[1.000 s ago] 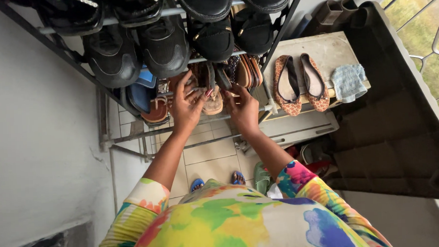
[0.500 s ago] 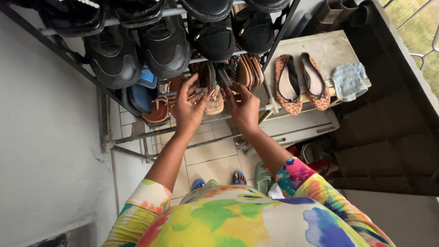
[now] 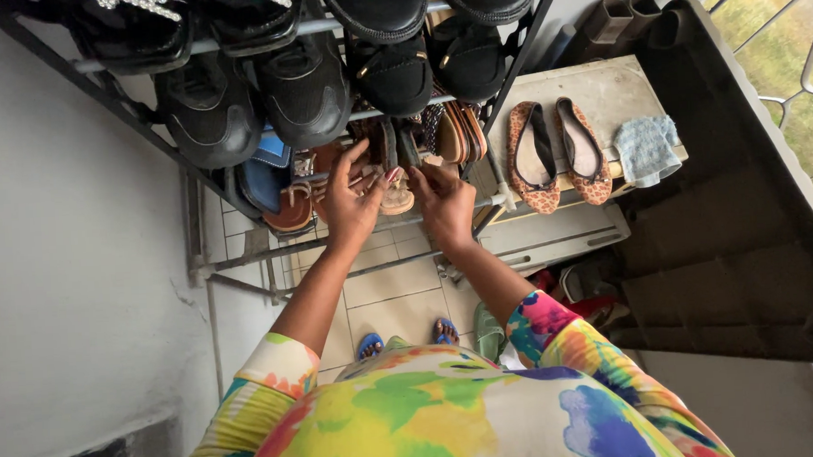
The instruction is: The recorder organizes shoes on a rack, placing them on shelves and finally moving the rack.
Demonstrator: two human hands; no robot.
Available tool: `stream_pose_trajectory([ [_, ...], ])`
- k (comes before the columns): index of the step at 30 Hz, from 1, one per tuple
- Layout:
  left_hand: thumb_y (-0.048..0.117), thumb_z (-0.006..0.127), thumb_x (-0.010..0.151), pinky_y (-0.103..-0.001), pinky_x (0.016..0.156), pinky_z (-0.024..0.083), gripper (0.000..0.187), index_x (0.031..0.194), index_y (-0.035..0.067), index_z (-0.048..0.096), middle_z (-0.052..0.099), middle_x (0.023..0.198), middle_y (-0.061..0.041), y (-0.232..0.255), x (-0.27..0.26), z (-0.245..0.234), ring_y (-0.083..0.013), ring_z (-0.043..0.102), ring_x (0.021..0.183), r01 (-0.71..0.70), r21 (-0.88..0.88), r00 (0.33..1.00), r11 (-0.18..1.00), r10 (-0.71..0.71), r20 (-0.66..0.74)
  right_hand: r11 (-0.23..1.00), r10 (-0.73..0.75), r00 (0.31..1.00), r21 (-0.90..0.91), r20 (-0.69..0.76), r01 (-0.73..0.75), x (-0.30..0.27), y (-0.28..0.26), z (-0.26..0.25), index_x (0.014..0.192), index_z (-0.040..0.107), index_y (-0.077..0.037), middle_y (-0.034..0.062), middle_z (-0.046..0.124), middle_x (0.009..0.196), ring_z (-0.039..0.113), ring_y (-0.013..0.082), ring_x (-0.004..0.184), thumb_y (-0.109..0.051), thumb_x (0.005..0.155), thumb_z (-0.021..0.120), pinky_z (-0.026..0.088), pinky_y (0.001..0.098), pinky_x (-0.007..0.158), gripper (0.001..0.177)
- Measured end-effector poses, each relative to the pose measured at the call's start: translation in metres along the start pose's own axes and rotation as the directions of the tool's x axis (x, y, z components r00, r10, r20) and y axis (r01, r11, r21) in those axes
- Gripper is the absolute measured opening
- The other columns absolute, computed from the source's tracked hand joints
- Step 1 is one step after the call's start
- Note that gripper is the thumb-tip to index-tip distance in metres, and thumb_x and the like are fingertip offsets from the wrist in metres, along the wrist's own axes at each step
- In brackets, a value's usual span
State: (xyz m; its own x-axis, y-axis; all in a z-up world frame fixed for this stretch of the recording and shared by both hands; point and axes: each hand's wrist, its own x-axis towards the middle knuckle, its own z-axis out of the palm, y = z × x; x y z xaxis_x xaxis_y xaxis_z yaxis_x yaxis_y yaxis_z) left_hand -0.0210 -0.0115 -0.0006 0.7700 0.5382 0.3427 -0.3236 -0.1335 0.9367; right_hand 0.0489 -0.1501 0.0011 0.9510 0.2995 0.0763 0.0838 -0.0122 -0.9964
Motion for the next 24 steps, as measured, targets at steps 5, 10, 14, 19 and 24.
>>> stream_pose_trajectory([
  [5,0.008,0.080,0.092,-0.031,0.094,0.060,0.051,0.138,0.003,0.059,0.063,0.134,-0.012,0.008,0.000,0.003,-0.0205,0.069,0.112,0.035,0.095,0.999,0.995,-0.034,-0.017,0.996,-0.060,0.998,0.072,0.009,0.059,0.001,0.002,0.002,0.116,0.071,0.008,0.0094,0.079,0.097,0.072,0.0081,0.086,-0.014,0.098,0.071,0.057,0.0216,0.074,0.028],
  [10,0.006,0.078,0.094,-0.032,0.095,0.062,0.045,0.135,0.000,0.059,0.057,0.137,-0.012,0.005,-0.002,0.004,-0.0199,0.068,0.115,-0.058,0.088,0.998,0.994,0.059,-0.008,0.996,-0.060,0.998,-0.071,0.033,0.062,-0.003,-0.011,-0.004,0.115,0.073,0.007,0.0096,0.080,0.093,0.070,0.0072,0.082,-0.018,0.099,0.070,0.055,0.0221,0.070,0.030],
  [14,0.004,0.074,0.095,-0.031,0.097,0.062,0.044,0.135,0.000,0.058,0.060,0.136,-0.011,0.001,0.000,0.001,-0.0183,0.070,0.114,0.033,0.052,0.999,0.998,-0.033,0.000,0.995,-0.007,0.995,-0.099,0.102,0.017,0.000,-0.006,-0.004,0.114,0.073,0.007,0.0106,0.077,0.089,0.063,0.0076,0.075,-0.021,0.101,0.068,0.051,0.0240,0.064,0.031],
  [19,0.001,0.071,0.095,-0.031,0.098,0.059,0.043,0.136,0.000,0.058,0.061,0.137,-0.012,-0.011,0.003,-0.001,-0.0185,0.068,0.113,0.028,0.009,1.000,1.000,-0.029,0.009,0.988,-0.150,0.982,-0.007,0.115,0.152,0.006,0.002,-0.003,0.114,0.069,0.009,0.0087,0.079,0.096,0.071,0.0061,0.086,-0.021,0.102,0.067,0.056,0.0221,0.073,0.032],
  [24,-0.001,0.073,0.094,-0.032,0.099,0.059,0.043,0.134,0.000,0.060,0.061,0.133,-0.012,-0.012,0.003,-0.002,-0.0193,0.065,0.117,0.039,0.048,0.999,0.998,-0.039,-0.010,0.990,-0.130,0.987,-0.032,0.097,0.134,0.006,0.009,0.000,0.115,0.069,0.009,0.0080,0.078,0.096,0.071,0.0064,0.084,-0.022,0.100,0.070,0.056,0.0223,0.069,0.035],
])
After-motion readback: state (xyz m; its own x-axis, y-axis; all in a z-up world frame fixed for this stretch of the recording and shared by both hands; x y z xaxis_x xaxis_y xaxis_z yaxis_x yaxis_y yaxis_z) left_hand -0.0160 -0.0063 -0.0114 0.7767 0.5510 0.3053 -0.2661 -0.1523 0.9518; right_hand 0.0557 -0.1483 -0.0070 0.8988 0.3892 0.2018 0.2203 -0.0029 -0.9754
